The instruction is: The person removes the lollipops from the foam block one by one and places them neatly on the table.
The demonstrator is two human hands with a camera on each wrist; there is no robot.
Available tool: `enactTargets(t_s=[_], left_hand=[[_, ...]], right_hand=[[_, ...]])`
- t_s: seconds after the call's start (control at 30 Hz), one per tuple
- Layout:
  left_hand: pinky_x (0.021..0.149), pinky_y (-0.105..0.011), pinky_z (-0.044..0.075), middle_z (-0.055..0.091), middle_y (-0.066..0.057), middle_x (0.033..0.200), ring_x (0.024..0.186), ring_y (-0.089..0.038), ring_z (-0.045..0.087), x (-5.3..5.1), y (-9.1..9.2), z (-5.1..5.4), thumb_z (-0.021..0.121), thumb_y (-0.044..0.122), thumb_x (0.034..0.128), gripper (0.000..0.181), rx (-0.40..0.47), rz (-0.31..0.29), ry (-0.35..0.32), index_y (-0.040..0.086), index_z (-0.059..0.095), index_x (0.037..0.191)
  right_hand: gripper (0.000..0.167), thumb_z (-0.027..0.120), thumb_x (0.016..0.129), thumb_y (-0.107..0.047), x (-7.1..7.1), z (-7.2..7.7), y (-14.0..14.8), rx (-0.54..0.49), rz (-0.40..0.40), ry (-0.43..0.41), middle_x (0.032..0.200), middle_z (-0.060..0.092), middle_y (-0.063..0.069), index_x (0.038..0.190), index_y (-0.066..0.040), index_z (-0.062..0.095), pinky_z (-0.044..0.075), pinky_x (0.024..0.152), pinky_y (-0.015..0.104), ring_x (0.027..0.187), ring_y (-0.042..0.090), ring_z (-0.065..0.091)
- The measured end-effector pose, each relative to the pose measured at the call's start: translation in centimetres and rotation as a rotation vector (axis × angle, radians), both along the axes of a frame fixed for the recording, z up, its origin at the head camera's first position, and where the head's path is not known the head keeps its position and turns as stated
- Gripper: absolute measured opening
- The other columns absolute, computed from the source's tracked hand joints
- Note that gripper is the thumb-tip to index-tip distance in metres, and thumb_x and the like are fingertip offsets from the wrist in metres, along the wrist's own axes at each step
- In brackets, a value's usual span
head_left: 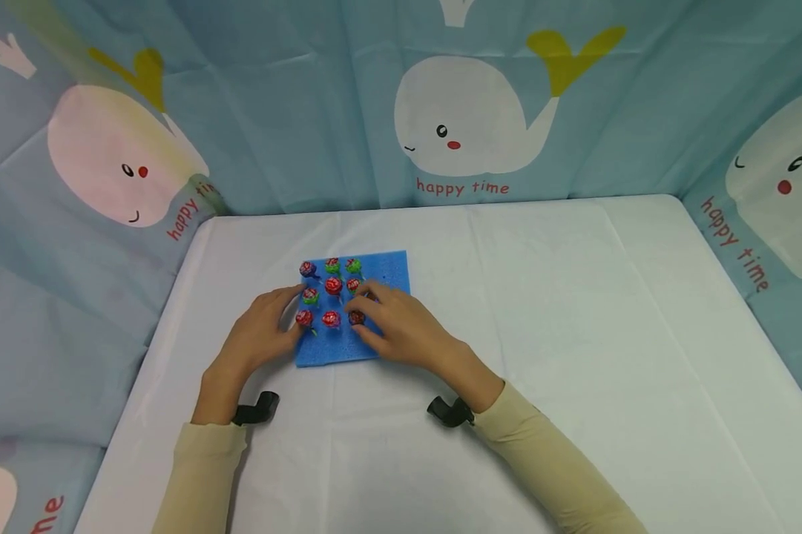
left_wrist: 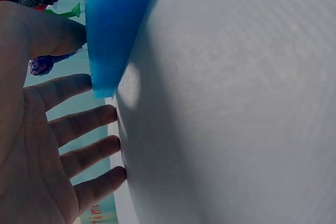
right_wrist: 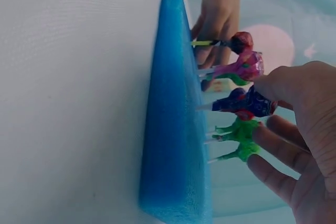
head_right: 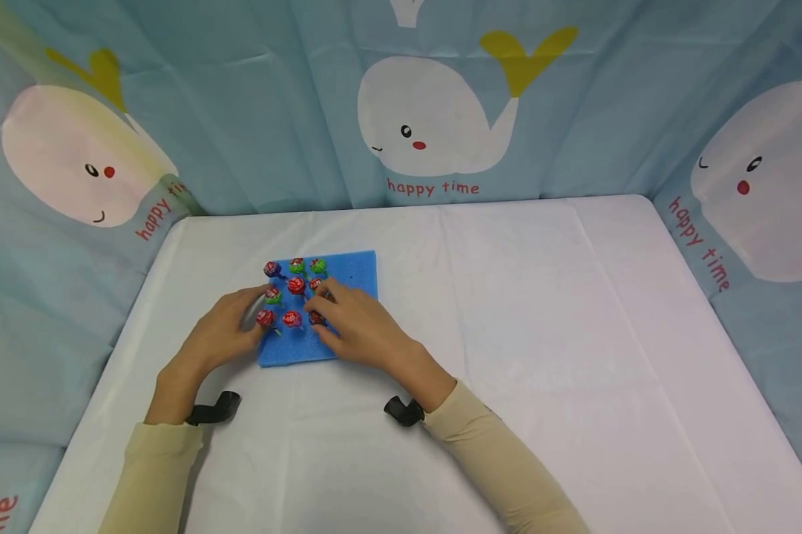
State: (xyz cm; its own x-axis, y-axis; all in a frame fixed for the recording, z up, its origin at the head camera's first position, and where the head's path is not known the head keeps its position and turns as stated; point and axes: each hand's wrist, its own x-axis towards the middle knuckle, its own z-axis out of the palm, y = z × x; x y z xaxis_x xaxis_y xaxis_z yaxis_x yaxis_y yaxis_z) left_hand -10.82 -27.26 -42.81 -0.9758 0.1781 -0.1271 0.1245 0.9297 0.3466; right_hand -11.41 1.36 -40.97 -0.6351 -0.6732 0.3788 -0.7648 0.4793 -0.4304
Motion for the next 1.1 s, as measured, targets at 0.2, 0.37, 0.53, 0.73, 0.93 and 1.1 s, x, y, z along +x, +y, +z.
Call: enactTargets(t_s=[0.2, 0.37, 0.53, 0.73, 0.93, 1.1], left_hand=[[0.124, -0.070, 0.034, 0.045, -0.023, 0.165, 0.155, -0.047, 0.037, -0.10, 0.22, -0.05, 0.060, 0.028, 0.0984, 0.069, 0.019, 0.003, 0.007, 0.009, 0.042, 0.162], [0.125, -0.069, 0.033, 0.045, -0.022, 0.165, 0.155, -0.046, 0.038, -0.26, 0.43, -0.05, 0.059, 0.030, 0.0989, 0.069, 0.018, -0.006, 0.005, 0.010, 0.041, 0.163], [0.124, -0.070, 0.034, 0.045, -0.022, 0.165, 0.155, -0.047, 0.038, -0.17, 0.32, -0.02, 0.060, 0.029, 0.0985, 0.070, 0.013, -0.001, -0.002, 0.010, 0.041, 0.162], [0.125, -0.070, 0.033, 0.045, -0.022, 0.165, 0.155, -0.046, 0.037, -0.14, 0.27, 0.10, 0.061, 0.029, 0.0986, 0.070, 0.010, 0.003, -0.002, 0.010, 0.041, 0.163], [0.124, -0.070, 0.033, 0.046, -0.023, 0.164, 0.154, -0.048, 0.038, -0.04, 0.35, 0.17, 0.061, 0.029, 0.0982, 0.070, 0.004, 0.002, 0.000, 0.009, 0.042, 0.162], [0.124, -0.070, 0.033, 0.046, -0.023, 0.164, 0.154, -0.047, 0.038, 0.03, 0.37, 0.30, 0.061, 0.030, 0.0983, 0.070, 0.000, 0.003, -0.010, 0.009, 0.041, 0.162]], right_hand=[[0.025, 0.075, 0.099, -0.020, -0.08, -0.15, 0.06, 0.006, -0.003, 0.022, 0.117, 0.066, 0.003, 0.122, -0.013, 0.074, 0.058, 0.083, 0.030, 0.096, 0.015, 0.065], [0.033, 0.078, 0.097, -0.022, -0.17, -0.11, 0.16, 0.038, -0.015, 0.019, 0.116, 0.069, 0.001, 0.128, -0.013, 0.072, 0.059, 0.087, 0.031, 0.100, 0.015, 0.068], [0.035, 0.077, 0.098, -0.025, -0.32, -0.32, 0.06, 0.060, -0.019, 0.017, 0.122, 0.071, 0.001, 0.131, -0.014, 0.070, 0.061, 0.094, 0.032, 0.106, 0.016, 0.071], [0.028, 0.079, 0.097, -0.021, -0.37, -0.20, 0.09, 0.032, -0.023, -0.006, 0.119, 0.071, -0.001, 0.123, -0.016, 0.073, 0.061, 0.093, 0.031, 0.105, 0.014, 0.071], [0.029, 0.080, 0.095, -0.021, -0.38, -0.28, 0.04, 0.010, 0.012, -0.030, 0.118, 0.071, -0.001, 0.123, -0.014, 0.073, 0.061, 0.097, 0.030, 0.109, 0.014, 0.070], [0.029, 0.080, 0.095, -0.016, -0.31, -0.42, -0.05, -0.028, 0.040, -0.050, 0.119, 0.069, 0.001, 0.123, -0.011, 0.073, 0.060, 0.098, 0.028, 0.110, 0.014, 0.069]])
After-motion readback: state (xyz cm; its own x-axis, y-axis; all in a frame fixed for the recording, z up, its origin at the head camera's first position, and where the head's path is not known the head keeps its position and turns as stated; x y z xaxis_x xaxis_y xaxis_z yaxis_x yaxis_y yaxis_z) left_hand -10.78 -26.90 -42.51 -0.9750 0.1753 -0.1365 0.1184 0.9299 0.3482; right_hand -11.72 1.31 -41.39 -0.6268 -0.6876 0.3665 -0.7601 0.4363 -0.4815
